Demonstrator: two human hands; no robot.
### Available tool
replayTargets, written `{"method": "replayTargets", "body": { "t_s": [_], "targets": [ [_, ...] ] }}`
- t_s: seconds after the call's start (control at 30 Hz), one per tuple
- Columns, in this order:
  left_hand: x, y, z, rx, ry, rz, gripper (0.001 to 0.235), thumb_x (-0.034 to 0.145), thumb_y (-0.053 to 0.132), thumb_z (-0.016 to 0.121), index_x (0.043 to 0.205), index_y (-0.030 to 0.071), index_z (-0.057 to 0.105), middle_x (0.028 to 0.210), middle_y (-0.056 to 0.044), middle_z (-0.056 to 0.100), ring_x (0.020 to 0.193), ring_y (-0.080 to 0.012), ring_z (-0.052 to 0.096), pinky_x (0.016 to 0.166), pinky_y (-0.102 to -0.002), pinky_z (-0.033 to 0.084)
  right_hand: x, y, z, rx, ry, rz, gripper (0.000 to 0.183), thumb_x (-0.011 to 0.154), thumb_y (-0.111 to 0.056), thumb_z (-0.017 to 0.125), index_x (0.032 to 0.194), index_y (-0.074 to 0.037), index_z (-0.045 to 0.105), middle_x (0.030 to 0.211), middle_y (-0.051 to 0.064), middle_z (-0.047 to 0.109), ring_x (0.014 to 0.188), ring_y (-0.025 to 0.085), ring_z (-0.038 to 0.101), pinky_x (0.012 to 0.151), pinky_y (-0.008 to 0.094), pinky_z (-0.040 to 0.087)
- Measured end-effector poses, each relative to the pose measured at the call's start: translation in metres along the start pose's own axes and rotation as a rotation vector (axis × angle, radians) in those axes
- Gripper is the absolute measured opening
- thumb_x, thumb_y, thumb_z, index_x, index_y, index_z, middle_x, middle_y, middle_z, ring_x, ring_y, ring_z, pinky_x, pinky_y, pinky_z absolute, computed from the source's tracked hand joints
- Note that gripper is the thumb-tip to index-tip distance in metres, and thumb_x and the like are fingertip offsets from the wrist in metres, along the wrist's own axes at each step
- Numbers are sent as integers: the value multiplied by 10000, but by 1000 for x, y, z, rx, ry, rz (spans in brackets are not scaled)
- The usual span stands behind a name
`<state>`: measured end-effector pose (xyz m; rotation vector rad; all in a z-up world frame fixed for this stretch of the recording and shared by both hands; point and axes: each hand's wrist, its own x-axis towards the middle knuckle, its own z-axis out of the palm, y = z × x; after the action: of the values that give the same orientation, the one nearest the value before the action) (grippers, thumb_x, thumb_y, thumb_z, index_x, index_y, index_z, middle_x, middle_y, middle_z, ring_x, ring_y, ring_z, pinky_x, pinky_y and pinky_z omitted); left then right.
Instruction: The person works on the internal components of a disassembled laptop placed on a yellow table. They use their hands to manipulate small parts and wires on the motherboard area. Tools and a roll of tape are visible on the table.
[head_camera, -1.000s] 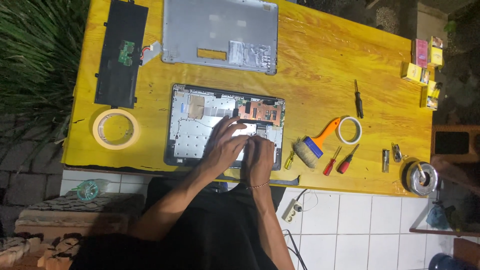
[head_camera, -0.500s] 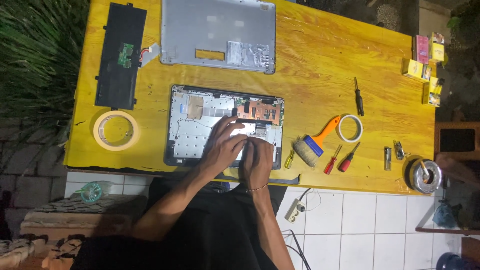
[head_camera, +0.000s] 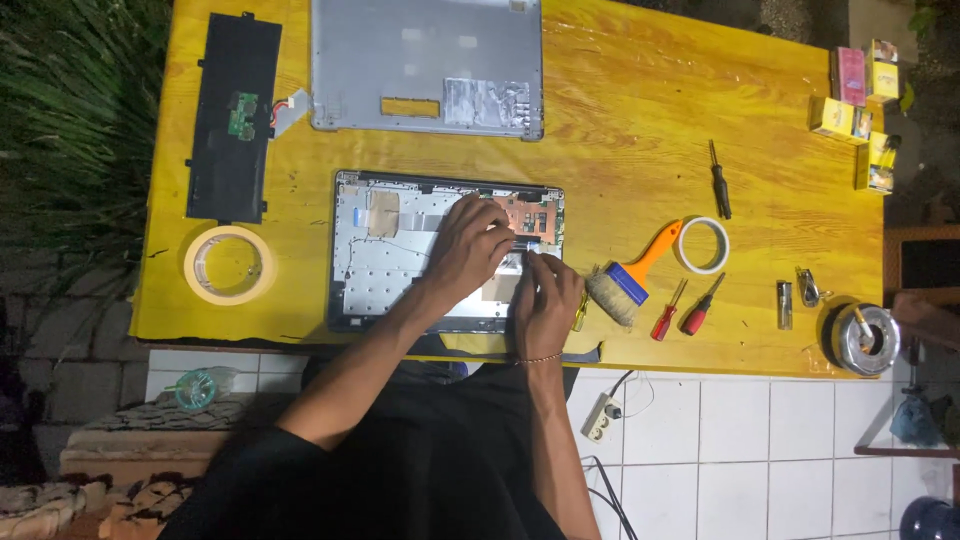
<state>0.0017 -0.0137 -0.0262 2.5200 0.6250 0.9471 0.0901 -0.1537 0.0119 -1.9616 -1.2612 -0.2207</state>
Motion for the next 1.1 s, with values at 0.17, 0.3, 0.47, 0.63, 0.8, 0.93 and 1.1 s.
{"method": "replayTargets", "body": {
  "t_s": [0.17,0.3,0.47,0.63,0.8,0.93,1.1],
  "targets": [
    [7,-4,3,14,-74,13,71,823,138,851,842,121,785,895,-21,656,1059,-221,657,1119,-490,421,-1,-1,8,-21,8,89,161,926,-62,735,1076,-82,792,1030,105,682,985,299,640,879,416,530],
    [12,0,-8,104,-93,130,56,851,103,823,812,92,784,877,-75,723,1034,-246,723,1156,-543,392,-2,-6,17,-18,49,168,159,916,-84,749,1069,-108,782,1010,70,666,972,270,637,855,394,519],
    [10,-3,-9,169,-21,258,87,877,94,785,794,84,761,845,-78,755,1010,-234,758,1216,-591,302,1,-12,25,-69,64,188,155,910,-103,765,1064,-111,783,973,64,681,951,270,653,825,403,512],
    [11,-8,-8,107,-29,263,68,885,89,782,819,77,771,855,-83,749,1009,-242,756,1230,-607,269,0,-12,30,-130,60,199,165,897,-134,777,1062,-130,772,971,54,668,956,267,645,807,402,508],
    [14,-15,-9,-25,-69,182,72,862,95,811,797,95,779,857,-57,754,1002,-222,756,1227,-590,275,0,-11,34,-184,15,283,259,865,-234,839,1081,-131,740,999,55,654,978,262,633,817,410,504],
    [15,-14,-18,-116,-66,147,77,890,98,794,816,85,778,875,-57,746,1029,-241,747,1227,-594,261,1,-5,46,-247,24,292,325,812,-256,868,1063,-130,704,979,57,633,963,282,623,793,435,493],
    [8,-15,-15,-117,-72,100,33,908,113,784,881,100,799,926,-34,750,1095,-217,727,1228,-566,281,-1,4,60,-338,-30,370,356,762,-281,859,991,-109,647,962,90,578,978,325,590,788,466,494]
  ]
}}
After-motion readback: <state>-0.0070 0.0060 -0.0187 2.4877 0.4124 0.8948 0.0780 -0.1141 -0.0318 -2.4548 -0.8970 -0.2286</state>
